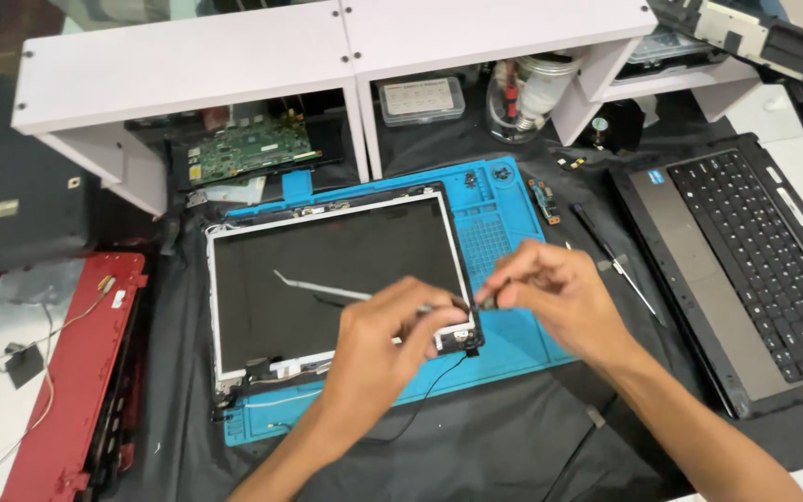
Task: The person disassembles a laptop LCD screen assembly on a blue repair mat. They unscrew screws from the screen bezel with a screwdriver, pry at the bezel edge with a metal tool, manipulate the display cable, and lift and reposition the screen panel while working around the frame.
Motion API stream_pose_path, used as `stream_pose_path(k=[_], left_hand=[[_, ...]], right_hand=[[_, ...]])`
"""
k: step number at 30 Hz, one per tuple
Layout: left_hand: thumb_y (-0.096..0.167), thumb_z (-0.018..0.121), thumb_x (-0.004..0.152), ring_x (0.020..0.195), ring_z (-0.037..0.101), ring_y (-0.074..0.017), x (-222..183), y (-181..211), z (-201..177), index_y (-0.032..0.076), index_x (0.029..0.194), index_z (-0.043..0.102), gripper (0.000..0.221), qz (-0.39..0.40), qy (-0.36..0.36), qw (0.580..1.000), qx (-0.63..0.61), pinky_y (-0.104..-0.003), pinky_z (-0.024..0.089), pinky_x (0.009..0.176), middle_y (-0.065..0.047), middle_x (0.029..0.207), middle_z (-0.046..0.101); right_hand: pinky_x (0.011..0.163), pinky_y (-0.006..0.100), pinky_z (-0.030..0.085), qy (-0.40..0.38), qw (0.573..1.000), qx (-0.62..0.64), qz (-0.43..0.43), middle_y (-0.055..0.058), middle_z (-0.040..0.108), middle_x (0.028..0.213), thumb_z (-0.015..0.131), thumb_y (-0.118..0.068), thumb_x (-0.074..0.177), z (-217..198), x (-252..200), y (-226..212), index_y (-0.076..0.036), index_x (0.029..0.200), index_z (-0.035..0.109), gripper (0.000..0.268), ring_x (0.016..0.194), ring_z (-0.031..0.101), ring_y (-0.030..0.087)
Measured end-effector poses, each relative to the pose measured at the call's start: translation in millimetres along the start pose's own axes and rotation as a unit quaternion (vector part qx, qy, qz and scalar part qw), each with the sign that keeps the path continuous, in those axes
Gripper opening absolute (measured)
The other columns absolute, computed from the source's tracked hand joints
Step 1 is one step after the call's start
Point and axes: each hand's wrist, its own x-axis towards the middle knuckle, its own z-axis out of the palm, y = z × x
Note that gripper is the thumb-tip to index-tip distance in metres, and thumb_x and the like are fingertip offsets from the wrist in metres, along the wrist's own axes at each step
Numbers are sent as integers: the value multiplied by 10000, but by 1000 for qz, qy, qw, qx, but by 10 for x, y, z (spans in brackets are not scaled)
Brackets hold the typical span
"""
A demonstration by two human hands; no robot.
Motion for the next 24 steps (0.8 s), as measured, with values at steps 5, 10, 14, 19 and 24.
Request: stream_pose_path(k=[5,10,14,19,24], left_hand=[[90,731,958,532,622,-63,102,132,-263,9,1033,736,110,-85,39,995,-43,-237,474,452,-43,922,722],[86,695,936,513,595,-35,141,230,-409,15,1069,717,152,-108,53,989,-90,-207,453,411,18,978,701],[96,715,933,510,587,-31,125,203,-389,25,1040,722,129,-164,29,973,-162,-203,446,412,-3,862,715],[91,738,919,507,605,-34,92,162,-329,11,990,722,108,-162,25,968,-191,-205,451,415,-18,833,738],[29,720,910,474,608,-41,62,141,-300,-29,919,726,60,-156,43,966,-200,-212,435,395,-44,792,767]], right_hand=[[896,281,549,-11,999,-28,43,93,740,1087,699,5,938,296,383,-284,8,1072,697,134,976,682,115],[852,253,529,-1,991,-127,53,90,739,1051,730,19,926,390,464,-311,-1,1077,704,154,922,652,100],[865,267,547,-23,993,-112,39,95,722,1078,718,7,936,468,415,-336,1,1056,667,130,981,670,117],[892,290,545,-36,993,-114,-2,98,678,1084,697,24,953,597,288,-417,3,1063,631,130,1004,653,141],[927,320,576,17,973,-216,-80,128,676,1048,714,58,917,708,181,-404,10,1023,652,131,1013,696,191]])
